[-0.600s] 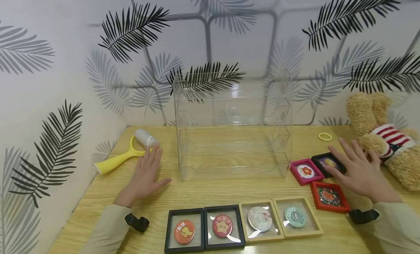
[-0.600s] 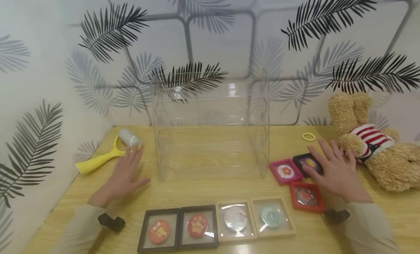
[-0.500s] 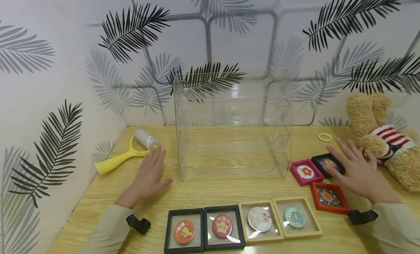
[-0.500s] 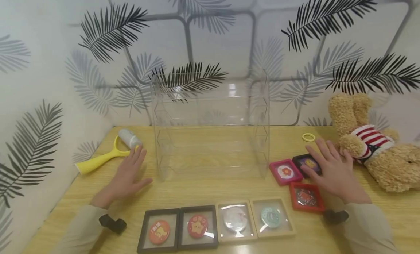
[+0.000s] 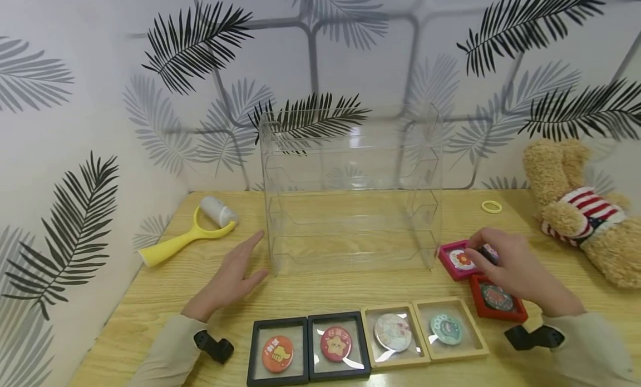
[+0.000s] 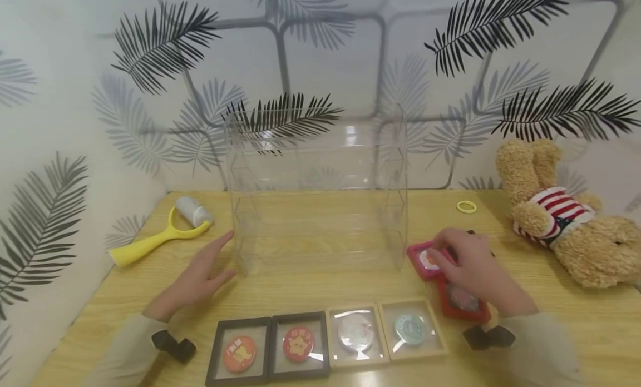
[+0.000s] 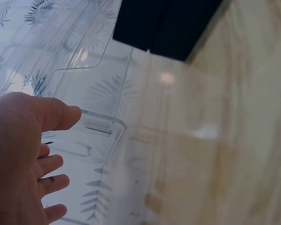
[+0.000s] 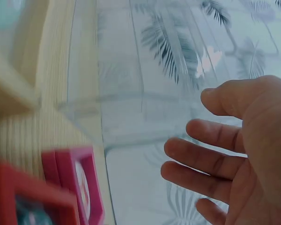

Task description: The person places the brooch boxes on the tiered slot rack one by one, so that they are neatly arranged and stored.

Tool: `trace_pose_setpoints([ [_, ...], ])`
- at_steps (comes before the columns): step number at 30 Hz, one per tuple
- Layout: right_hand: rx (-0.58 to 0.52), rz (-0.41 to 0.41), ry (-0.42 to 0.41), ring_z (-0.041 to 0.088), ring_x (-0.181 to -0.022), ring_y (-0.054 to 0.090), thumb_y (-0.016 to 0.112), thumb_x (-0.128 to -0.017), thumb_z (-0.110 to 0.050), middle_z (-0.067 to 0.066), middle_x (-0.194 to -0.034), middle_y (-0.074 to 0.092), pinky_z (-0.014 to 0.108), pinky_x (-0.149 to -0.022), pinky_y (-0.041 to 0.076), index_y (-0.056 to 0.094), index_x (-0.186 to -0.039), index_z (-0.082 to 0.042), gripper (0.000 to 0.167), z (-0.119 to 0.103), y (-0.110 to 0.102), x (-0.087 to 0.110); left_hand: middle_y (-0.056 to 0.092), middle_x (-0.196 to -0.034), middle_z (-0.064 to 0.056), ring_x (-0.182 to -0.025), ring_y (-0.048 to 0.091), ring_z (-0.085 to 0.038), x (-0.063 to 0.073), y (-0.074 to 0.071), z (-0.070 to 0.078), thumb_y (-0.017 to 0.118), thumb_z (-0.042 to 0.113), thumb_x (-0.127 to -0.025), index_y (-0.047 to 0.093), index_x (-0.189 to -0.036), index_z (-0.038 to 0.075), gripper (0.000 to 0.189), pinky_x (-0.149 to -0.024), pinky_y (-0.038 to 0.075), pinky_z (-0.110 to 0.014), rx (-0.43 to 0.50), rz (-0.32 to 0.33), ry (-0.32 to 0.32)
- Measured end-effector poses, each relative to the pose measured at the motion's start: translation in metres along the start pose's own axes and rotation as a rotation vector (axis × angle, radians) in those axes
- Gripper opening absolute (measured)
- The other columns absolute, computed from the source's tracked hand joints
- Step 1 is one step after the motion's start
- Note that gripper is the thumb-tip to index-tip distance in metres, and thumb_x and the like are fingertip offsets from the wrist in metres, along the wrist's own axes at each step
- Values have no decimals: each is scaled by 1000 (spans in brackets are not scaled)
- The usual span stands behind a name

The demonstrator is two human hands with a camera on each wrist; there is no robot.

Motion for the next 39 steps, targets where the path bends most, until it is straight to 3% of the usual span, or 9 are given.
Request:
trace_pose_setpoints([
  [3, -46, -46, -36, -1, -76, 56, 72, -82, -4, -9, -84, 65, 23, -67, 50, 64, -89, -15, 16, -19, 7, -4, 29, -153, -25, -139, 29, -43, 2, 3, 0, 63, 12, -92, 23, -150, -4, 72, -110, 27, -59, 59, -24, -21],
  [6, -145, -89, -43, -3, -79, 56, 69, -86, -4, -9, -86, 65, 23, -67, 53, 63, -91, -16, 14, -37, 14, -7, 28, -153, -27, -139, 29, -44, 3, 7, -2, 62, 15, -93, 21, -150, -4, 73, -111, 26, -59, 107, -55, -46],
  [10, -268, -119, -111, -2, -78, 57, 68, -86, -1, -11, -86, 63, 22, -65, 52, 62, -93, -16, 17, -58, 26, -13, 29, -151, -28, -139, 29, -44, 1, 14, -8, 61, 20, -94, 19, -151, -1, 74, -111, 26, -58, 153, -70, -98],
  [13, -301, -164, -143, -2, -79, 56, 67, -87, -4, -14, -87, 62, 23, -67, 51, 62, -96, -18, 18, -71, 34, -14, 27, -153, -26, -142, 24, -43, -1, 22, -13, 61, 24, -94, 18, -152, 0, 76, -113, 23, -58, 207, -86, -148],
  [17, -320, -216, -180, 0, -83, 57, 68, -87, -5, -8, -91, 65, 27, -70, 52, 63, -100, -16, 17, -86, 47, -13, 22, -155, -26, -144, 19, -42, -1, 29, -16, 62, 26, -93, 17, -151, -2, 79, -115, 18, -58, 261, -95, -187],
  [24, -330, -351, -222, 10, -97, 58, 65, -91, -16, -2, -103, 64, 34, -84, 52, 63, -108, -11, 18, -113, 74, -14, 27, -152, -28, -141, 24, -44, -9, 31, -14, 68, 24, -87, 21, -149, -5, 83, -114, 22, -58, 238, -50, -158],
  [29, -316, -414, -268, 14, -108, 55, 67, -91, -21, -1, -115, 59, 39, -92, 49, 60, -119, -10, 31, -132, 90, -16, 30, -150, -29, -139, 29, -44, -17, 35, -11, 69, 26, -86, 23, -148, -6, 83, -112, 25, -58, 236, -60, -167],
  [34, -317, -535, -280, 17, -125, 42, 67, -90, -34, 0, -135, 46, 48, -99, 40, 47, -138, -10, 57, -157, 105, -22, 31, -148, -31, -137, 32, -45, -22, 38, -11, 69, 25, -85, 21, -148, -8, 85, -111, 28, -57, 240, -65, -205],
  [39, -265, -617, -337, 15, -133, 33, 61, -89, -50, -2, -145, 38, 45, -101, 31, 35, -147, -13, 74, -186, 122, -26, 29, -151, -27, -139, 30, -43, -19, 37, -13, 70, 23, -85, 20, -149, -3, 86, -111, 27, -58, 279, -64, -252],
])
Point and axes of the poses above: each hand's wrist, its own x-axis away from the middle knuckle, its own y-axis out of the palm, z = x × y, the point moved 4 cm from there along -x, towards the middle knuckle
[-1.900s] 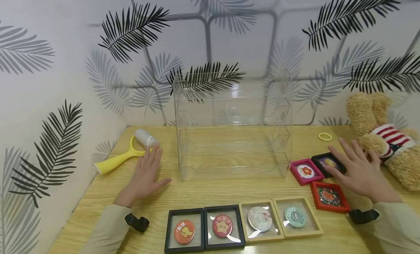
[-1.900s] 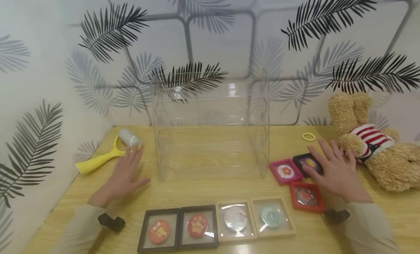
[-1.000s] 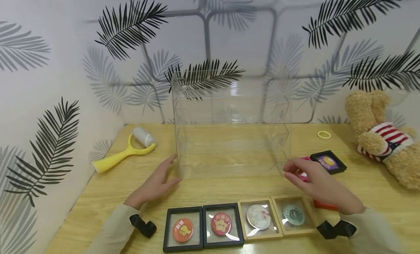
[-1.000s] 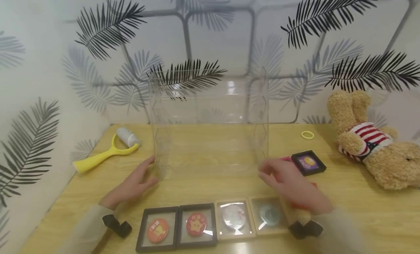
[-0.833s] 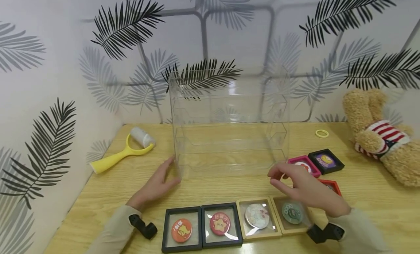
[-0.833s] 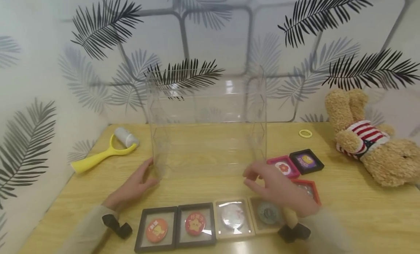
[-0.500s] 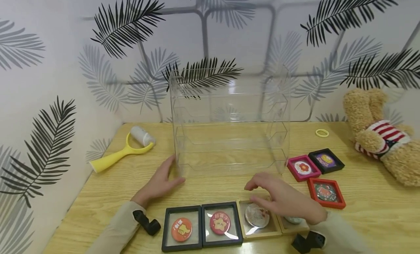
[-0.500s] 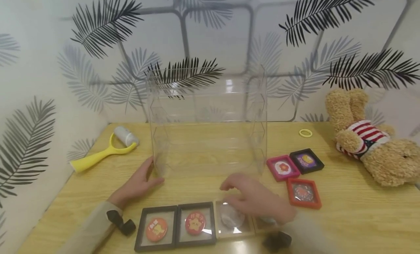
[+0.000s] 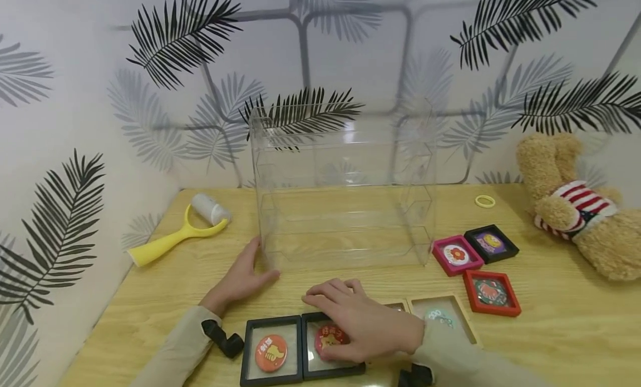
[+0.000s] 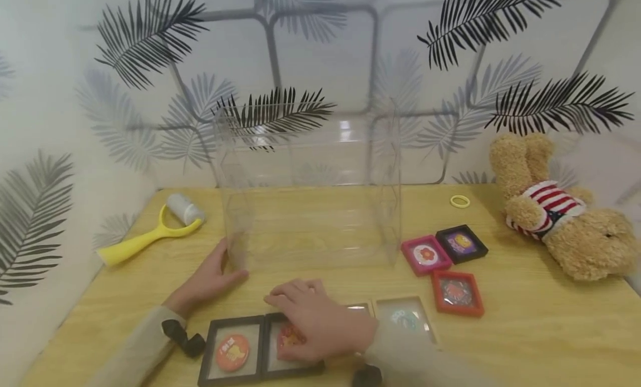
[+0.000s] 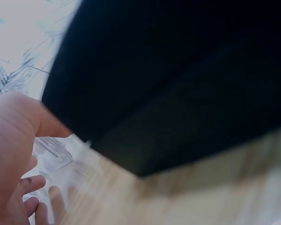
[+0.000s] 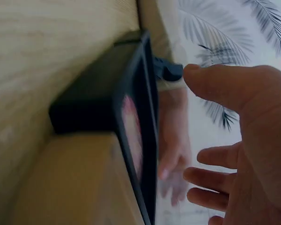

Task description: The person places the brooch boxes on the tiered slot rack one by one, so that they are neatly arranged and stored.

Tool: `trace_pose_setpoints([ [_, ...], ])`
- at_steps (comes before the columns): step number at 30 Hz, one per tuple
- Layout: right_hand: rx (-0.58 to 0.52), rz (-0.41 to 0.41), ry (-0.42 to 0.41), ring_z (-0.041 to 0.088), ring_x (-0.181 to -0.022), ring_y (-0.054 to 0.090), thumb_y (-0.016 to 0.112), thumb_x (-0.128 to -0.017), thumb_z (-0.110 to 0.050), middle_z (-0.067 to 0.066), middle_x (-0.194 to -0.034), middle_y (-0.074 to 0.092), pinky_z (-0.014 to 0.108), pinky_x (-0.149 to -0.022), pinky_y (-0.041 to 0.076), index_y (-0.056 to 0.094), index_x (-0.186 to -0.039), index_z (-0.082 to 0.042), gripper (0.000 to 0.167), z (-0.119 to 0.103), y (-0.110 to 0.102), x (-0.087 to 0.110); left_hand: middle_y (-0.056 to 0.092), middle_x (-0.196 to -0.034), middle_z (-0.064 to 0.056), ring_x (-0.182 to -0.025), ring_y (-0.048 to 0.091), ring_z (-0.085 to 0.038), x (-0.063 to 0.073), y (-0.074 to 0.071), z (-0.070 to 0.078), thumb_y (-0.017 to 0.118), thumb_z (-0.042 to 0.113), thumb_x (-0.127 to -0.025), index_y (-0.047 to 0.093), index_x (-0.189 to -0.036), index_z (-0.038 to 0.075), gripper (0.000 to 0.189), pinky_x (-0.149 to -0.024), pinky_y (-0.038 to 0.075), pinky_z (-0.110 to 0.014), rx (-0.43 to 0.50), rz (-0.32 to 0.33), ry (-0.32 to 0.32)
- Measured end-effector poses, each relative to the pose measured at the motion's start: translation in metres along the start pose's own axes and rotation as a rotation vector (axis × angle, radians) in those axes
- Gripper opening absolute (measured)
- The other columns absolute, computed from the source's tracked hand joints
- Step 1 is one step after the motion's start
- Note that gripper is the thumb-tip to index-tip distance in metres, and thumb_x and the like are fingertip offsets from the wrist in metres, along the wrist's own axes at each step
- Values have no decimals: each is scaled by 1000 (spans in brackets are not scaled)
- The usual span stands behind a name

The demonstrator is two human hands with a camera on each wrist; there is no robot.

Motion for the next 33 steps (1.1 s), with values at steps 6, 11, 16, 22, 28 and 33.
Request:
trace_pose_setpoints([
  [6, 68, -69, -32, 17, -138, 29, 51, -87, -66, 0, -153, 31, 47, -109, 26, 17, -154, -12, 93, -18, 17, -18, 24, -153, -28, -142, 23, -43, 7, -4, -4, 70, 22, -85, 16, -149, -6, 89, -113, 23, -58, 12, -1, -23],
  [11, 186, -84, -70, 19, -141, 27, 45, -87, -70, 5, -154, 28, 47, -109, 26, 11, -154, -6, 99, -28, 29, -32, 23, -152, -30, -141, 23, -45, 6, -7, -3, 71, 22, -84, 16, -149, -7, 89, -113, 21, -58, -2, 8, -9],
  [16, 279, -91, -71, 20, -138, 32, 45, -87, -70, 6, -153, 32, 43, -110, 28, 15, -154, -5, 98, -35, 38, -42, 25, -152, -30, -141, 24, -45, 6, -8, -3, 70, 21, -85, 18, -149, -6, 87, -113, 22, -59, -12, 10, -4],
  [22, 294, -80, -11, 20, -132, 37, 47, -84, -73, 6, -147, 38, 42, -110, 29, 24, -151, -3, 99, -38, 44, -43, 25, -152, -30, -141, 24, -45, 6, -6, -2, 69, 21, -86, 18, -148, -7, 85, -113, 22, -58, -22, 0, -14],
  [28, 246, -58, 30, 19, -130, 37, 54, -83, -70, 7, -145, 40, 42, -108, 29, 28, -149, -3, 98, -38, 46, -42, 32, -149, -29, -139, 29, -43, 3, -3, 0, 68, 11, -84, 24, -147, -6, 79, -113, 24, -58, 19, 17, 48],
  [33, 230, -79, 66, 22, -132, 35, 57, -80, -71, 9, -146, 37, 44, -107, 29, 25, -150, -3, 104, -36, 46, -42, 31, -149, -30, -140, 28, -43, 1, -1, 0, 66, 9, -82, 23, -147, -6, 79, -113, 23, -57, 29, 20, 71],
])
Point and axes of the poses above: each hand's wrist, its own x-axis away from the middle knuckle, its own y-axis out of the palm, z = x × y, the point moved 4 cm from there along -x, towards the middle knuckle
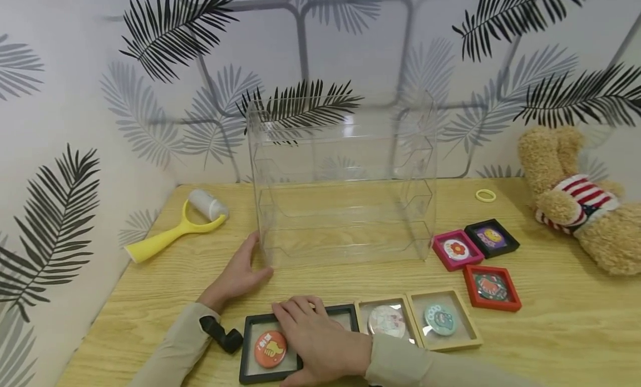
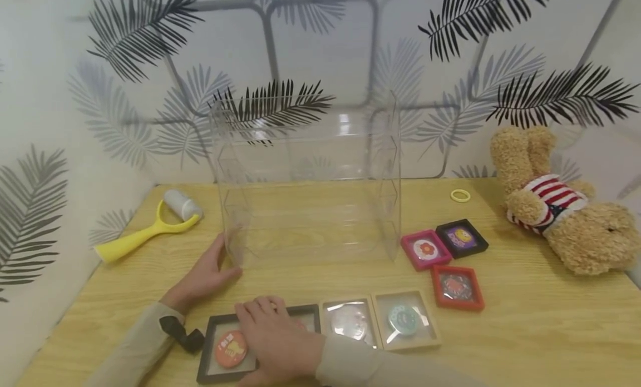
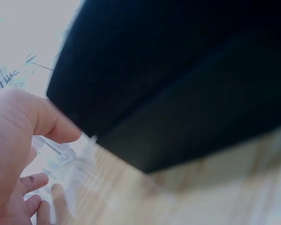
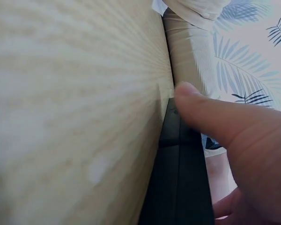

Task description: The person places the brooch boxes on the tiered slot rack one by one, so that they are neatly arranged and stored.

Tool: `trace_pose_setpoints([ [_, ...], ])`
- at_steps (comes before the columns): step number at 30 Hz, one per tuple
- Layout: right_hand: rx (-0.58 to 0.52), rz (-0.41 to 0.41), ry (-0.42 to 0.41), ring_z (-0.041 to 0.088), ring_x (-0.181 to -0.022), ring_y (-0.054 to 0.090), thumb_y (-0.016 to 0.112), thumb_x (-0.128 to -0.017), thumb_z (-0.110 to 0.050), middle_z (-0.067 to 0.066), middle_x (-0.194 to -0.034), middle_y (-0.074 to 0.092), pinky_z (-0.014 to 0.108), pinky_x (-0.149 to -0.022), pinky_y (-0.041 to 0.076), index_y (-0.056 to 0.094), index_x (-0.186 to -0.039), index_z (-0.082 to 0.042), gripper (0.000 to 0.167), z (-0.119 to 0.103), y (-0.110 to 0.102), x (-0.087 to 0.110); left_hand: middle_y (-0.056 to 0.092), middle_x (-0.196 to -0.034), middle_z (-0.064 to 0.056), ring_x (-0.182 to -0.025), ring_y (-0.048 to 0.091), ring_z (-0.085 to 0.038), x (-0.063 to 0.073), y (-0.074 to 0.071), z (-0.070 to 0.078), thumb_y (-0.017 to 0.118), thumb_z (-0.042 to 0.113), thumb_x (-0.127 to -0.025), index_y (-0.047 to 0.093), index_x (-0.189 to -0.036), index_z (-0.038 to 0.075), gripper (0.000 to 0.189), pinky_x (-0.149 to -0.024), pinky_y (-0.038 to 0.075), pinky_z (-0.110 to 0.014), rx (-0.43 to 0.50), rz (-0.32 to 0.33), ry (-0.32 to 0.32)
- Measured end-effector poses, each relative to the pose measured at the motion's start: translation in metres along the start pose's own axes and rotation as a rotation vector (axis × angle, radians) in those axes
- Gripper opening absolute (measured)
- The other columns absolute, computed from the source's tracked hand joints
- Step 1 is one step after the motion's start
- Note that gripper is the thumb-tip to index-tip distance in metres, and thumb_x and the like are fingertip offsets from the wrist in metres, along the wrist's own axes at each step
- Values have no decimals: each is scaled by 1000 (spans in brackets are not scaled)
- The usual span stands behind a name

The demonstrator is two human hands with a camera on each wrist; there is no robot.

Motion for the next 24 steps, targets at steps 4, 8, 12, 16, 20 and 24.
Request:
trace_pose_setpoints([
  [4, 34, -1, 12, 21, -130, 35, 62, -77, -70, 9, -144, 39, 43, -106, 31, 27, -149, -3, 104, 0, 1, -1, 29, -150, -28, -141, 25, -42, 0, 0, -1, 65, 10, -83, 21, -148, -4, 80, -114, 21, -57, 4, -5, -24],
  [8, 49, 30, 11, 20, -127, 36, 64, -76, -68, 7, -139, 42, 41, -105, 32, 31, -146, -3, 101, -1, 3, -1, 30, -150, -27, -141, 26, -41, 0, 0, -1, 66, 10, -83, 22, -148, -3, 80, -114, 21, -57, 3, -6, -28],
  [12, 20, 44, 24, 19, -125, 37, 67, -74, -65, 5, -135, 43, 41, -102, 33, 36, -143, -4, 97, -1, 2, -1, 33, -148, -26, -140, 28, -41, 0, 0, 1, 67, 10, -82, 25, -147, -3, 78, -113, 23, -58, 5, 1, -8],
  [16, -47, 64, 10, 18, -122, 37, 72, -71, -62, 4, -132, 44, 40, -100, 33, 39, -138, -7, 93, 0, -1, -1, 35, -148, -26, -139, 30, -41, 0, 0, 1, 67, 11, -82, 26, -147, -2, 78, -112, 24, -57, 1, 5, -7],
  [20, -137, 81, -59, 15, -122, 36, 75, -71, -61, 2, -132, 42, 37, -99, 31, 38, -138, -9, 92, 2, -9, -1, 33, -149, -26, -140, 29, -41, 0, 0, 0, 67, 13, -83, 25, -147, -2, 79, -113, 24, -57, -8, 4, -16],
  [24, -318, 75, -111, 13, -119, 37, 82, -69, -50, 2, -131, 40, 30, -101, 33, 34, -141, -13, 94, 7, -22, 2, 31, -150, -26, -141, 27, -41, 1, -1, 0, 67, 14, -84, 23, -148, -2, 80, -113, 22, -58, -7, -6, -17],
])
Point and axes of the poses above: each hand's wrist, its own x-axis away from the middle knuckle, its own y-axis out of the palm, z = x × y, the point moved 4 cm from there along -x, towards the middle knuckle
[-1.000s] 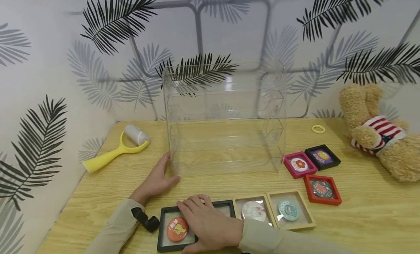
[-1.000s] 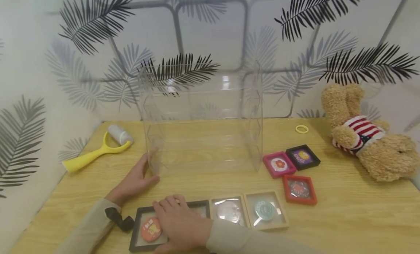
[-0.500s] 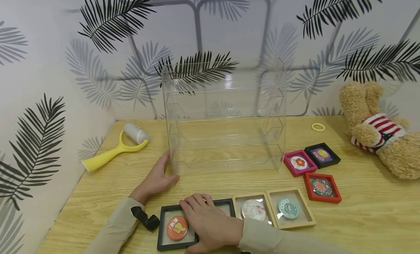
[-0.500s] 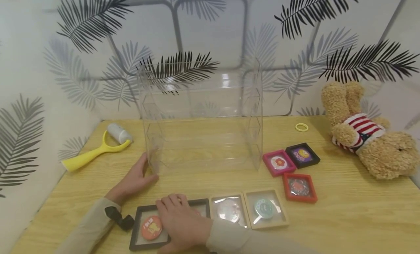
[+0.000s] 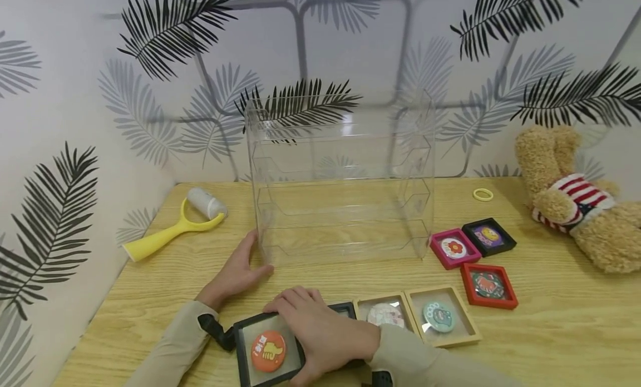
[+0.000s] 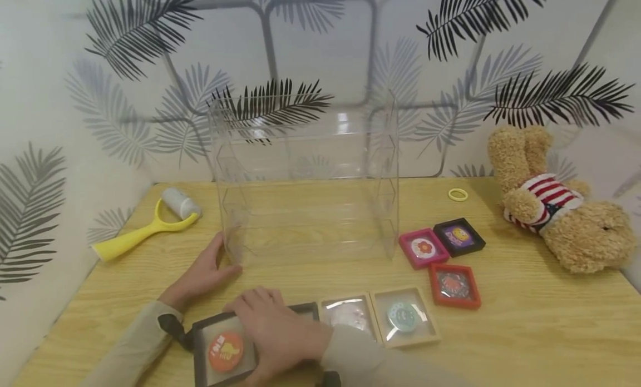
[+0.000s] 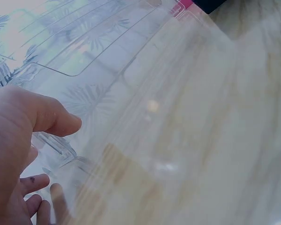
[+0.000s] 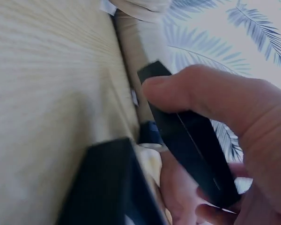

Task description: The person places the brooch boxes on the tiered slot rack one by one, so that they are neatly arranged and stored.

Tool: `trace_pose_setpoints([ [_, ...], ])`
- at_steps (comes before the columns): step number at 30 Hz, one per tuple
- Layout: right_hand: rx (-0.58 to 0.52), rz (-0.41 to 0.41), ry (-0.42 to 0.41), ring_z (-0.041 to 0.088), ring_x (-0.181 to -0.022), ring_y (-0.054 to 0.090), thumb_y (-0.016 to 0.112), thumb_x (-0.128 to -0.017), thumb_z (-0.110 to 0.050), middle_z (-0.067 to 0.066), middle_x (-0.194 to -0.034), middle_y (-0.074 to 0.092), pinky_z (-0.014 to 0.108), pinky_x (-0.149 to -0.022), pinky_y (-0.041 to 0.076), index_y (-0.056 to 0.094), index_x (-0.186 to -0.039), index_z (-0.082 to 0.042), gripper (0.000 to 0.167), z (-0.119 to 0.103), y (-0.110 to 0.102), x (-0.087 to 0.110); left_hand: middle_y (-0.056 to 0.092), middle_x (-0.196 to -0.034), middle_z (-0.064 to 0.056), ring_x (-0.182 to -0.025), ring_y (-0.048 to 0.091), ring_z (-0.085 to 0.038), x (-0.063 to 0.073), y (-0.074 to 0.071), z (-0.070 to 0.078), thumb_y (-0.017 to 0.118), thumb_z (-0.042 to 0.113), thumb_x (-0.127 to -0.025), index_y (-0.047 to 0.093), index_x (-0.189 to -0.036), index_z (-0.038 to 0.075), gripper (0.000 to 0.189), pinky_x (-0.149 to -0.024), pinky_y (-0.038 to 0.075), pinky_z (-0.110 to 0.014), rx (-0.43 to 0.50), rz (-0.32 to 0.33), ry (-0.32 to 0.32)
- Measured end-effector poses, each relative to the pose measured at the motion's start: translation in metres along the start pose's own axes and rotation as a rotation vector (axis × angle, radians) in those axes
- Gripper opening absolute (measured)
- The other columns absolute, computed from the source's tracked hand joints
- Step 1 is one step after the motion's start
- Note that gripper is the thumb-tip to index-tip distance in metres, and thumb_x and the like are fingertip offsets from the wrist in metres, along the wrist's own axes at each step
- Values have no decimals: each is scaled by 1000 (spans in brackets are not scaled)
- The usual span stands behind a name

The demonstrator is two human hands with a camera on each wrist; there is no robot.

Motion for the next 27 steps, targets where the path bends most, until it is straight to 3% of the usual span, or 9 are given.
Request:
trace_pose_setpoints([
  [5, -285, 31, -51, 9, -103, 46, 90, -64, -25, 5, -119, 43, 18, -93, 43, 28, -143, -18, 100, 6, -16, 4, 30, -151, -23, -142, 26, -39, 0, -1, -1, 68, 14, -85, 23, -149, 1, 79, -114, 20, -58, 11, -7, -21],
  [7, -422, 17, -88, 6, -96, 50, 89, -65, -16, 7, -114, 48, 20, -87, 48, 27, -143, -18, 100, 10, -21, 5, 31, -151, -23, -142, 26, -39, 0, 0, -2, 68, 13, -85, 23, -149, 1, 79, -114, 20, -58, 21, -7, -20],
  [9, -614, -48, -112, 5, -97, 54, 87, -67, -9, 10, -118, 49, 23, -88, 50, 27, -144, -18, 98, 13, -24, 7, 31, -151, -23, -142, 26, -39, -1, 0, -2, 68, 13, -85, 24, -149, 1, 78, -114, 20, -57, 29, -6, -14],
  [13, -988, -177, -125, 7, -102, 60, 83, -72, -10, 14, -122, 48, 29, -89, 53, 26, -145, -14, 92, 14, -27, 8, 31, -151, -24, -142, 26, -39, -1, 1, -1, 68, 12, -85, 24, -148, -1, 78, -114, 20, -57, 29, -3, -3],
  [15, -1052, -178, -158, 7, -89, 61, 80, -75, -5, 19, -105, 52, 26, -80, 54, 29, -143, -8, 84, 11, -29, 6, 32, -151, -25, -142, 27, -39, -1, 0, 0, 68, 13, -85, 24, -148, -2, 77, -114, 21, -57, 29, 2, 1],
  [18, -1002, -120, -219, 4, -70, 56, 71, -80, 7, 25, -81, 51, 18, -63, 49, 38, -135, 3, 64, 9, -34, 0, 34, -149, -25, -141, 28, -39, 0, -1, 2, 68, 12, -85, 26, -147, -2, 77, -114, 21, -56, 32, 11, 15],
  [19, -941, -92, -221, 3, -71, 55, 67, -83, 9, 26, -84, 53, 18, -65, 49, 42, -132, 4, 55, 9, -37, -3, 34, -149, -25, -141, 28, -39, 0, -1, 2, 68, 11, -84, 26, -147, -2, 77, -114, 21, -56, 36, 12, 23],
  [23, -623, 30, -172, 1, -67, 52, 55, -96, -5, 10, -80, 60, 18, -62, 47, 51, -122, -2, 26, 11, -55, -13, 34, -149, -25, -140, 29, -40, 0, 0, 2, 69, 16, -86, 26, -147, -1, 77, -113, 22, -57, 38, 10, 48],
  [27, -433, 206, -102, 6, -61, 53, 50, -99, -7, 4, -72, 58, 22, -57, 47, 46, -118, -2, 20, 19, -83, -23, 39, -145, -27, -136, 35, -42, -1, -1, 2, 68, 21, -86, 30, -145, -3, 73, -111, 26, -59, 37, 27, 117],
])
Point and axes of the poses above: each hand's wrist, its own x-axis away from the middle knuckle, its own y-axis out of the palm, z = x × y, the point moved 4 cm from there along -x, towards the middle knuckle
